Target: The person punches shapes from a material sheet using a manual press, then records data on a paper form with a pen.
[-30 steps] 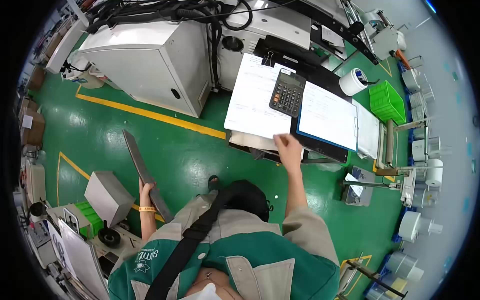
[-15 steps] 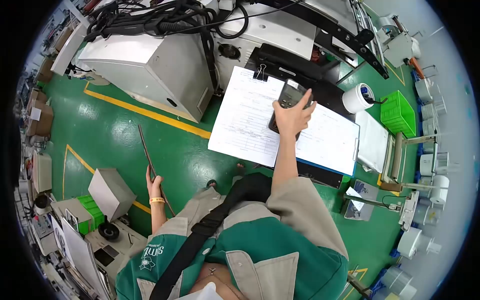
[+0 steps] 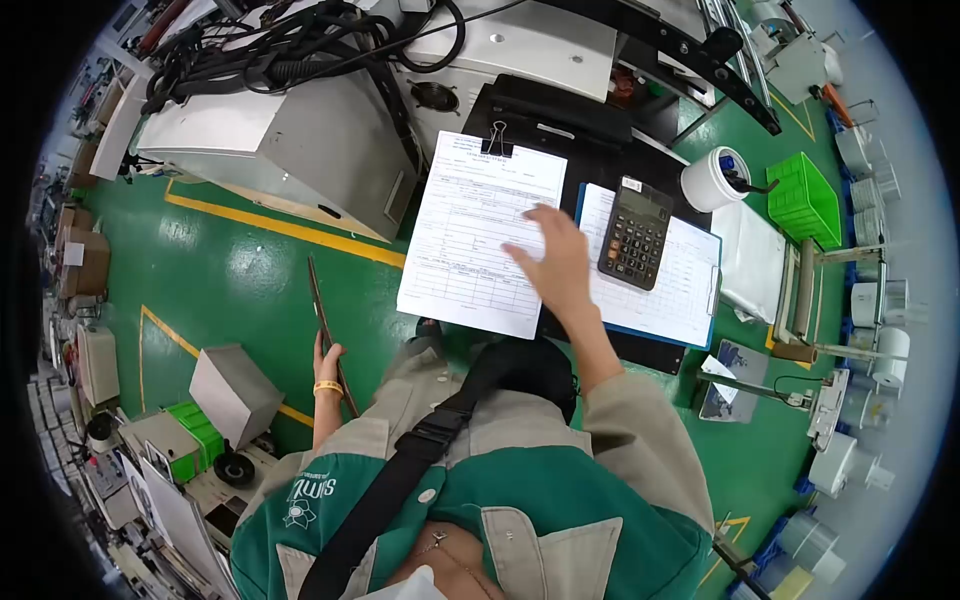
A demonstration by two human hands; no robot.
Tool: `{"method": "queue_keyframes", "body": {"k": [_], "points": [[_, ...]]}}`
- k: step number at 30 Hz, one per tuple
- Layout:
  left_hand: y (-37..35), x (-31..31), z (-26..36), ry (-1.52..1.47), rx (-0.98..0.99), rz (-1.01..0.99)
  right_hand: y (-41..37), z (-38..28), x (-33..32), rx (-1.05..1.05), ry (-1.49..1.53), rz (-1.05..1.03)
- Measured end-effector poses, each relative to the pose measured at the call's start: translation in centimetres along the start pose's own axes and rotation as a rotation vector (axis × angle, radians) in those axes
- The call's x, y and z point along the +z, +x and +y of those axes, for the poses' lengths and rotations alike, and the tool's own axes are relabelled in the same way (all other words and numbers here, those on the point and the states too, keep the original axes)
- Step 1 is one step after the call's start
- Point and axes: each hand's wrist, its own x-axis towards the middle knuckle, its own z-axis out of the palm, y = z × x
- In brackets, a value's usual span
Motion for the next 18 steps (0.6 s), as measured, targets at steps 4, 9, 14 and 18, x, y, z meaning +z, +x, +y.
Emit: {"method": "queue_keyframes", "body": {"k": [4, 9, 14, 18], "points": [[2.5, 0.2, -0.4, 0.068, -0.074, -0.059, -2.8, -5.1, 4.8, -0.301, -0.189, -0.393], [3.7, 0.0, 0.7, 0.163, -0.076, -0.111, -4.3, -4.7, 6.6, -0.315, -0.207, -0.439], [5.1, -0.5, 1.2, 0.116, -0.084, -0.157, -4.3, -4.9, 6.1, -0.170, -0.085, -0.490], [6.9, -1.3, 1.4, 0.224, -0.068, -0.192, -4.4, -5.7, 5.6, -0.004, -0.038, -0.421]]}}
